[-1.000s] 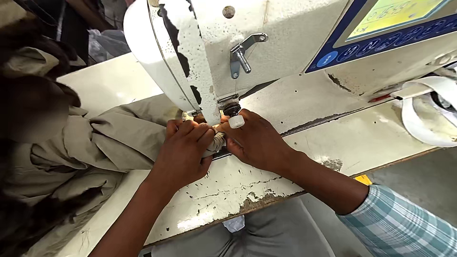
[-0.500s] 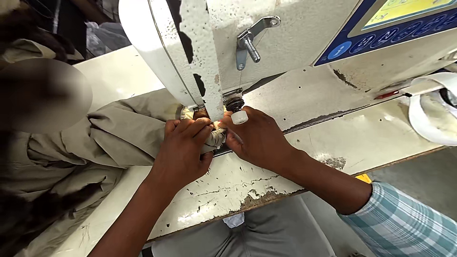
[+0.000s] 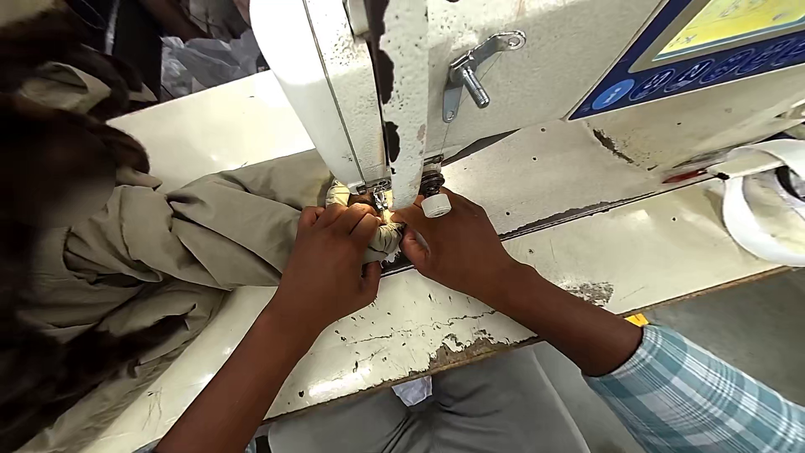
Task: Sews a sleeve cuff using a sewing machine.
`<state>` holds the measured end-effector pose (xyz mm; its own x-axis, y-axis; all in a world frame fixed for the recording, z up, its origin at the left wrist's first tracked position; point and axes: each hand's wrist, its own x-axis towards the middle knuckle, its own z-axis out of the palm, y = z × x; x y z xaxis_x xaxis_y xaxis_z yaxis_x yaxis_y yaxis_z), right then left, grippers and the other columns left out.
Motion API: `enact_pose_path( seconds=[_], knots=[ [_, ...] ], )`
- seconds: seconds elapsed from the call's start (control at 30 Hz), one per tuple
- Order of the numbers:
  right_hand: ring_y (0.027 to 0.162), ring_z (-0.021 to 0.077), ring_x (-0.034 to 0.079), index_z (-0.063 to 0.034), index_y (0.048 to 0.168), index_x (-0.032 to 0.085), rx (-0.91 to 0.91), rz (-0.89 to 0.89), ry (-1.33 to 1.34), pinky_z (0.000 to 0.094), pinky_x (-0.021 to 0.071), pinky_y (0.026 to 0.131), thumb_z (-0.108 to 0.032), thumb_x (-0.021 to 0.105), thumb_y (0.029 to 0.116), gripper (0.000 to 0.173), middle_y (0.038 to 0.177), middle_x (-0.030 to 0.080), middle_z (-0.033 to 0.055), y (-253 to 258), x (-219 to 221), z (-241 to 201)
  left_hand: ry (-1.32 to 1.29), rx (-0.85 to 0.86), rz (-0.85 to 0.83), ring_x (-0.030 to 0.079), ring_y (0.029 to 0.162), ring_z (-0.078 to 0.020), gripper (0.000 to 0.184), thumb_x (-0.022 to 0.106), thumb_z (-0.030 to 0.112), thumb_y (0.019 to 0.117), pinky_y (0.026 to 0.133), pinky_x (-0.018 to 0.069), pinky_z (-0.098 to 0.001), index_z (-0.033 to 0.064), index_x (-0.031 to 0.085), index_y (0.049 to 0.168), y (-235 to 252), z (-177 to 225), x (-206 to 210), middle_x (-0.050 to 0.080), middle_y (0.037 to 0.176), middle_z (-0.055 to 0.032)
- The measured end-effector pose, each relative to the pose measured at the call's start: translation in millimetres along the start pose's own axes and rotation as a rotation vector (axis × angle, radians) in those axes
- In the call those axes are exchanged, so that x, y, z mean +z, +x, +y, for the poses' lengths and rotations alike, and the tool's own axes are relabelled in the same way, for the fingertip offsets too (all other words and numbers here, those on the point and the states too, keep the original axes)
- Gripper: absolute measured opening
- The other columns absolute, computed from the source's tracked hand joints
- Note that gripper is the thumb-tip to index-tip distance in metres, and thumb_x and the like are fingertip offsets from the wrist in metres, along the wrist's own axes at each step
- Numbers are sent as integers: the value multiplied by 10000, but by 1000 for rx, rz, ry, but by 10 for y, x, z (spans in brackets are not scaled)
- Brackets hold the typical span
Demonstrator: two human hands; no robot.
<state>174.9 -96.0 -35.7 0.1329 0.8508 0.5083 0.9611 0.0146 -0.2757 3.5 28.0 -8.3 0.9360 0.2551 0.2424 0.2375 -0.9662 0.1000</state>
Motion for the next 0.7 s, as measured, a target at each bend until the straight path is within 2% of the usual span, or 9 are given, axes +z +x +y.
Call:
enact_pose_path(
  seconds=[0.2,0.43,0.57,0.7],
  knots=[
    [789,238,656,-132,1004,753,-11,18,-7,373,526,652,-153,565,890,221,977,716,53,3,17,15,14,-7,-2,646,1113,-245,433,611,283,752,889,447,-509,117,745,1129,22,-9,16,711,1220,-40],
    [789,244,646,-129,980,761,-2,38,-17,385,510,653,-168,549,904,229,952,717,48,14,34,29,19,-5,6,639,1084,-264,413,603,267,761,873,439,-514,100,738,1114,65,-2,18,709,1178,-60],
    [828,255,657,-126,1007,757,11,30,-23,399,522,685,-169,553,910,230,999,728,50,15,44,38,35,-12,10,645,1080,-281,402,612,271,760,854,453,-524,96,735,1101,83,1,28,712,1144,-68],
    [810,238,640,-134,998,758,29,24,-29,388,505,677,-182,558,911,223,959,709,36,26,44,33,53,-8,33,647,1080,-296,396,606,273,754,851,446,-527,83,726,1080,90,10,46,713,1141,-86]
  ],
)
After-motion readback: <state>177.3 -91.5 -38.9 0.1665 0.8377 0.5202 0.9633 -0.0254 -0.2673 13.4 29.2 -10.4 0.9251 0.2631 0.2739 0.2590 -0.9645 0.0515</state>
